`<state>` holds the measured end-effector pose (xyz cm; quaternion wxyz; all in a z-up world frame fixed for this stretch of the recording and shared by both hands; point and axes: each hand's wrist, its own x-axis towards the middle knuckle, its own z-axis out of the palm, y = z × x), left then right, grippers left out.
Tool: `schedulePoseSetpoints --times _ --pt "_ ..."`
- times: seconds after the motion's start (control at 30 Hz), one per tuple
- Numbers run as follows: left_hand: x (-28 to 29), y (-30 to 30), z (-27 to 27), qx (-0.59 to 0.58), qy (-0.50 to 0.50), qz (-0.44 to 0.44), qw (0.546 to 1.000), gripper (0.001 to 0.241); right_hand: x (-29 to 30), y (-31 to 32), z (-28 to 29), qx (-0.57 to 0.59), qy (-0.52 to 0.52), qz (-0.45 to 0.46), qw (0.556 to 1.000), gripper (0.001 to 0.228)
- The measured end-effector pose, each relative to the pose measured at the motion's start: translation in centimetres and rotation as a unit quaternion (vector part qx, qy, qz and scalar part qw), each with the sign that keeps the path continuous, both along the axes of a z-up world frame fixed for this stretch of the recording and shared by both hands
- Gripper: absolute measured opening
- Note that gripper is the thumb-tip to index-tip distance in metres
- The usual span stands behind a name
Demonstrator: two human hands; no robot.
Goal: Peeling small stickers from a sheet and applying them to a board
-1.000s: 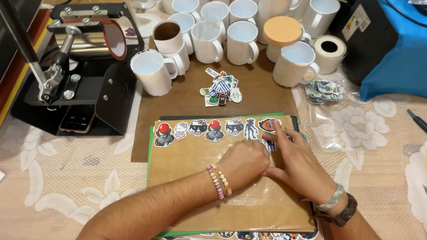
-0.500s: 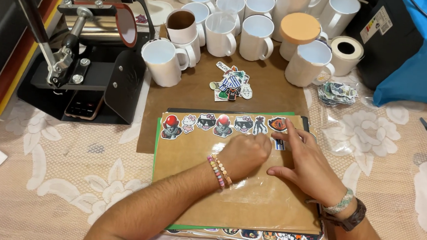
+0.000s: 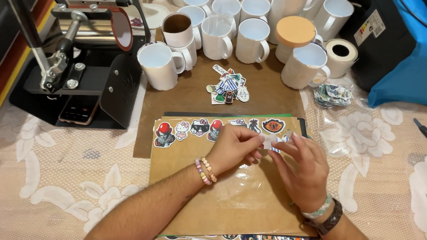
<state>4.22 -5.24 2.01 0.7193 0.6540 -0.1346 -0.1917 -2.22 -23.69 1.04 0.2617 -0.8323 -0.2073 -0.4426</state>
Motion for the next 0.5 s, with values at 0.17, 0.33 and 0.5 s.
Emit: schedulePoseSetpoints --times 0.17,0.33,0.5 --pt "-1.0 -0.3 0.4 -0.011 0.002 -0.011 1.0 0.02 0.2 0.1 0.3 -0.006 -0.008 -0.004 1.0 0.07" --pt "-1.1 -0.2 0.5 -0.008 -0.022 -0.023 0.999 0.021 0.4 0.2 0.4 -0.001 -0.005 -0.003 1.0 0.066" --pt "-1.0 -0.4 0.3 -0.031 -0.016 -0.029 0.999 0.019 0.3 0.7 0.1 -0.005 0.049 0.007 0.999 0.06"
